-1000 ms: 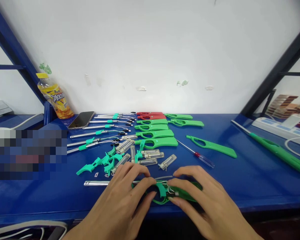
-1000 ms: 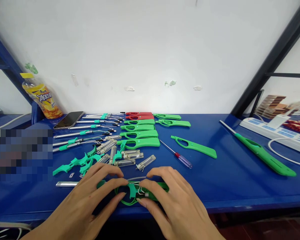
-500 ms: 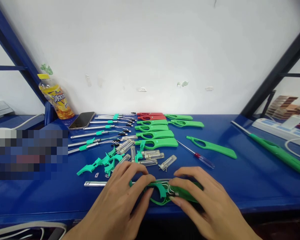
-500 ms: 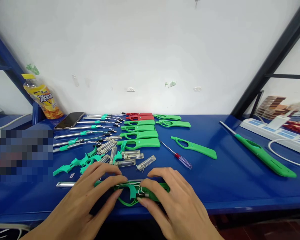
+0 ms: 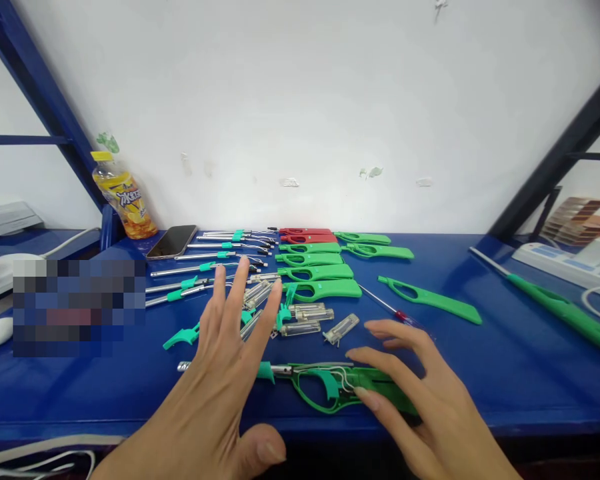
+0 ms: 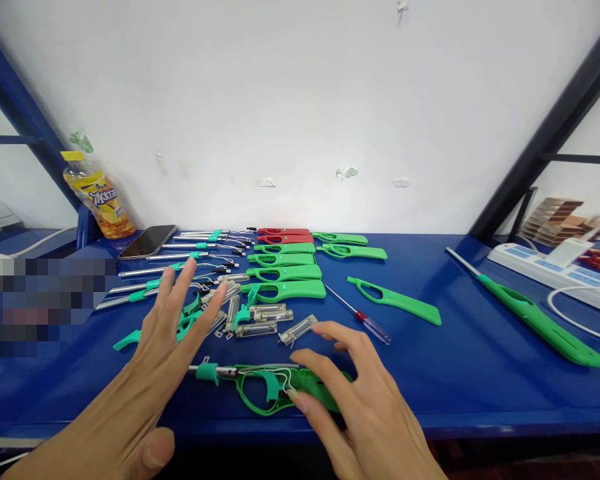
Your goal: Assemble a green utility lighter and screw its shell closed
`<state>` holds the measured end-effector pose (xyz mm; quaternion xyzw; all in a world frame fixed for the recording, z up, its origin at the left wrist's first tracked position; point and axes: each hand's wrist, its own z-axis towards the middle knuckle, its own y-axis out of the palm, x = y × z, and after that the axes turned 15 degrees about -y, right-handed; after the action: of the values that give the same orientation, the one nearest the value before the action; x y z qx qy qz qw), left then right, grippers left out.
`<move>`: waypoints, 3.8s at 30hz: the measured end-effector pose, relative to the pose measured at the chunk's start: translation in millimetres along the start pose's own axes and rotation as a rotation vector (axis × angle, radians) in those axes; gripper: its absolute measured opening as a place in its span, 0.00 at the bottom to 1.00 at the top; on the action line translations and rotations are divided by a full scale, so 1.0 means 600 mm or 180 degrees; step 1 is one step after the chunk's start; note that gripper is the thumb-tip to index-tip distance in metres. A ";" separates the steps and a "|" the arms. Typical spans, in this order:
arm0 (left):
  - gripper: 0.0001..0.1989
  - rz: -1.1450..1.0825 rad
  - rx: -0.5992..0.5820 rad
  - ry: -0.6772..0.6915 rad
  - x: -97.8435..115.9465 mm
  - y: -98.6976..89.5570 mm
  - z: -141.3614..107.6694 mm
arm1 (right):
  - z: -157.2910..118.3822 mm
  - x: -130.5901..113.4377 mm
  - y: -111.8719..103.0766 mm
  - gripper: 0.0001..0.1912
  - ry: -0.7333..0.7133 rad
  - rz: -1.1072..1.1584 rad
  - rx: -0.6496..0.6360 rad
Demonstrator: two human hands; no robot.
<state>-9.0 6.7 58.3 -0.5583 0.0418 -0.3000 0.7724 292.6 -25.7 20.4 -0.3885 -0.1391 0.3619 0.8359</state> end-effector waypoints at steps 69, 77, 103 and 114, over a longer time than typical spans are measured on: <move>0.15 0.0762 -0.1028 -0.0492 -0.013 -0.011 0.098 | 0.168 0.073 -0.049 0.03 0.0506 0.1118 -0.1876; 0.11 0.0361 -0.0620 -0.0464 0.010 -0.033 0.113 | 0.186 0.059 -0.054 0.06 0.0512 0.1128 -0.1887; 0.07 -0.1294 0.0673 -0.0224 0.020 -0.016 0.130 | 0.189 0.049 -0.053 0.09 0.0238 0.0939 -0.1567; 0.10 -0.1706 0.0521 -0.0472 0.031 -0.025 0.133 | 0.199 0.037 -0.063 0.08 0.0099 0.1027 -0.1306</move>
<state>31.7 61.1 106.6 -0.5057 -0.1882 -0.4541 0.7090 265.5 38.9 126.6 -0.5726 -0.1330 0.4488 0.6731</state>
